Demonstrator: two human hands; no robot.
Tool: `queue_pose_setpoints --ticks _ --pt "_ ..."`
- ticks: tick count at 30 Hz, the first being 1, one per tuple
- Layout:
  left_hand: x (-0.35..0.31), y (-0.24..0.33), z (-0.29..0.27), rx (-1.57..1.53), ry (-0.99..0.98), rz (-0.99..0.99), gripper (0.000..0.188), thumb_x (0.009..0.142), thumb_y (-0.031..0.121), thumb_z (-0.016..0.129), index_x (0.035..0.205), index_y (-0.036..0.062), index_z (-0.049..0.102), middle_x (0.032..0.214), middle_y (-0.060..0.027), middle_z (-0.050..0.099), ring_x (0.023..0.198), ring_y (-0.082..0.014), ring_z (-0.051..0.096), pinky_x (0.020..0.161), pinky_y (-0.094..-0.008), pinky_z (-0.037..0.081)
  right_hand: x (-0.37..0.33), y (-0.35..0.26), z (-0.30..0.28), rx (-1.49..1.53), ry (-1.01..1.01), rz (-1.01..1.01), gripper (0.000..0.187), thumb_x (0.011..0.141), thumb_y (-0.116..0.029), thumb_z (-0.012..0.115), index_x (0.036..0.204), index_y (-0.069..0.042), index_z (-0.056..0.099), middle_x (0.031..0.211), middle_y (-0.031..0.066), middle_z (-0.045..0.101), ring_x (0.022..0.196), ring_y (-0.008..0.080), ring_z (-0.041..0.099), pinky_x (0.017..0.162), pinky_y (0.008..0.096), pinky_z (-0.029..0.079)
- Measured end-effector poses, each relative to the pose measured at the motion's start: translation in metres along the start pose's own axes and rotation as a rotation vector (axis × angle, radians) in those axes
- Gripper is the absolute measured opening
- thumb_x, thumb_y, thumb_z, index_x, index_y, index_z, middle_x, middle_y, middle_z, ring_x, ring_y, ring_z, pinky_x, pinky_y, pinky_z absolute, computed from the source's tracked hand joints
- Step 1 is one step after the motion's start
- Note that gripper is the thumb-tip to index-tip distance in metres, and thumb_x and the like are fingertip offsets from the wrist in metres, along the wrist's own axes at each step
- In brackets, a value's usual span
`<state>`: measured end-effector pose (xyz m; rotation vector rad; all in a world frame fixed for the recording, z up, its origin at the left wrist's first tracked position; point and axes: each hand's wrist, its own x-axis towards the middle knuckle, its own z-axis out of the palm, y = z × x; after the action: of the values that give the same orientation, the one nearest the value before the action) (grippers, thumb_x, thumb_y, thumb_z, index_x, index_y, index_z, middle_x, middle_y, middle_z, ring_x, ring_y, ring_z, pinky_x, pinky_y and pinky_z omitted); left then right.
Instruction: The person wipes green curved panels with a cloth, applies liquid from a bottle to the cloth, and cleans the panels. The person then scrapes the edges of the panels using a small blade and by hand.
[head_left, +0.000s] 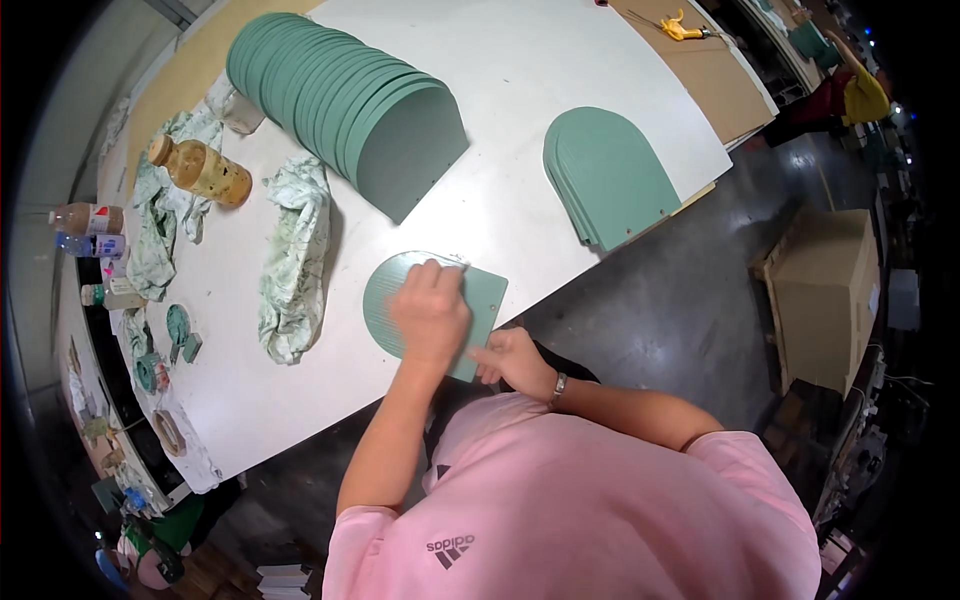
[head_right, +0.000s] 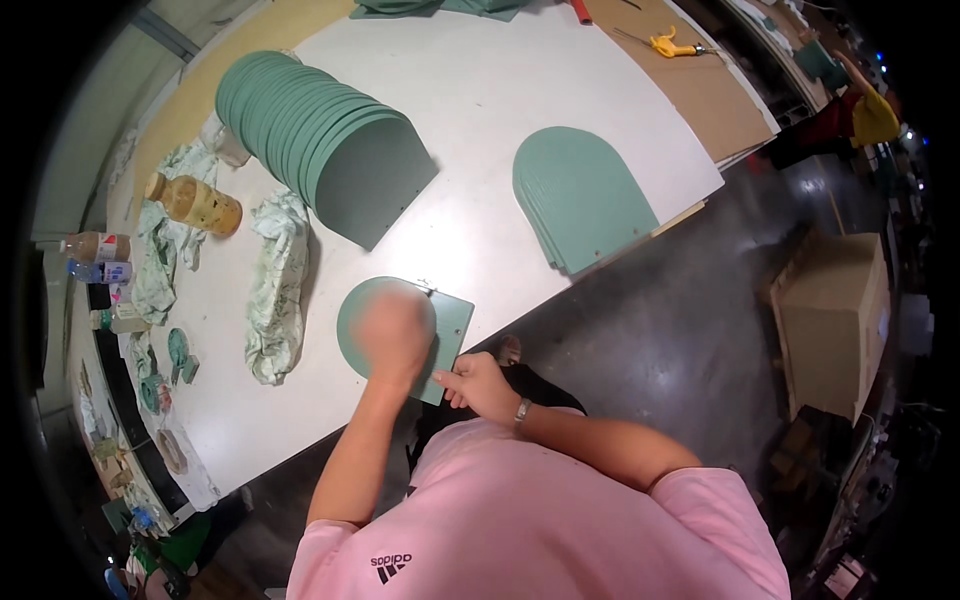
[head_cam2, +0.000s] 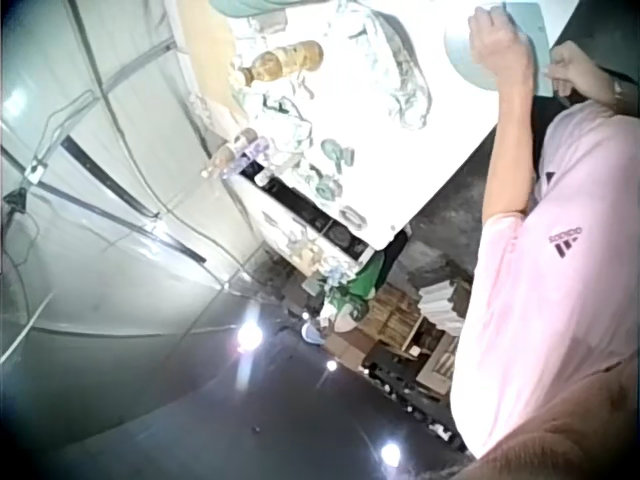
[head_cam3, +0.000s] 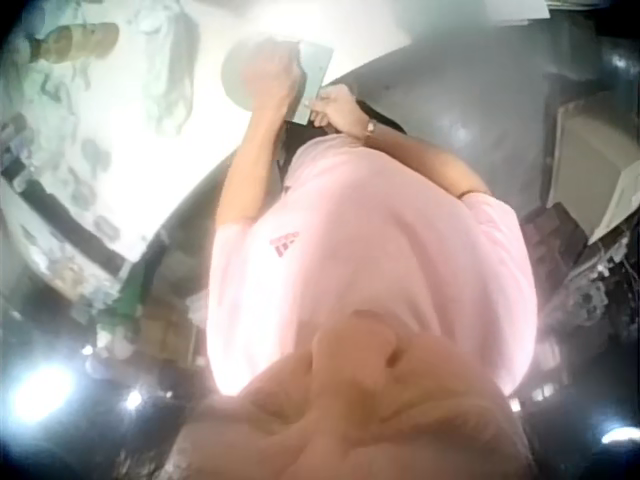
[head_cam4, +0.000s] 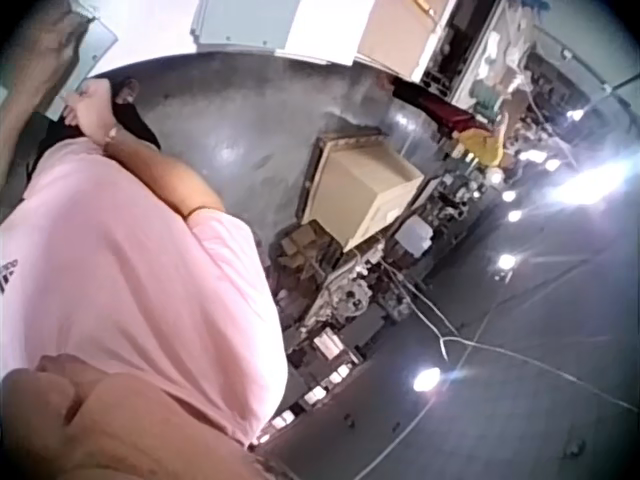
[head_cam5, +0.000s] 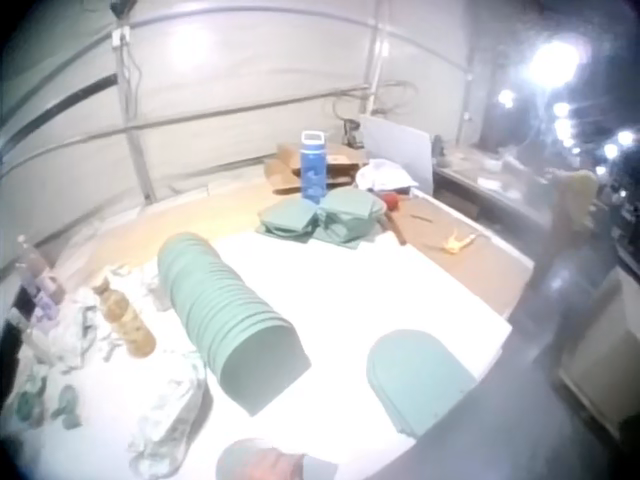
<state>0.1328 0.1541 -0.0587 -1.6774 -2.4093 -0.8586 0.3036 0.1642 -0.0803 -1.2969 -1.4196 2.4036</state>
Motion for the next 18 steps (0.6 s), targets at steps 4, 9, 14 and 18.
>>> queue_pose_setpoints --ticks 4,9,14,18 --pt "0.007 -0.008 -0.001 -0.017 0.119 -0.025 0.008 0.071 0.002 0.065 0.072 0.0096 0.063 0.073 -0.0084 0.055 0.069 -0.0303 0.057 0.058 -0.0426 0.045 -0.001 -0.002 0.003 0.024 0.001 0.008 0.031 0.091 -0.024 0.07 0.078 0.004 0.066 0.066 0.0072 0.064 0.054 0.0108 0.06 0.05 0.0227 0.048" --pt "-0.009 0.023 0.008 -0.098 -0.029 0.078 0.008 0.069 0.001 0.065 0.072 0.0084 0.063 0.07 -0.0089 0.054 0.067 -0.029 0.057 0.057 -0.0423 0.044 0.002 0.006 0.001 0.035 -0.003 -0.011 0.03 0.09 -0.023 0.071 0.078 0.004 0.066 0.067 0.0076 0.064 0.054 0.0109 0.06 0.051 0.0227 0.048" --pt "0.0 0.009 0.0 -0.079 0.053 -0.104 0.009 0.068 0.0 0.065 0.072 0.0087 0.063 0.07 -0.0098 0.053 0.068 -0.0288 0.057 0.056 -0.0412 0.044 0.004 -0.002 0.002 0.0 -0.029 0.011 0.028 0.09 -0.02 0.07 0.079 0.004 0.066 0.069 0.0085 0.065 0.055 0.0116 0.061 0.051 0.0232 0.049" --pt "-0.027 0.029 -0.002 -0.156 -0.122 0.109 0.008 0.072 0.003 0.069 0.077 0.0086 0.067 0.072 -0.0097 0.056 0.071 -0.0309 0.059 0.061 -0.0423 0.046 0.01 0.009 -0.001 0.097 -0.036 -0.038 0.026 0.09 -0.019 0.069 0.082 0.005 0.069 0.071 0.0094 0.067 0.058 0.0128 0.063 0.052 0.0232 0.05"
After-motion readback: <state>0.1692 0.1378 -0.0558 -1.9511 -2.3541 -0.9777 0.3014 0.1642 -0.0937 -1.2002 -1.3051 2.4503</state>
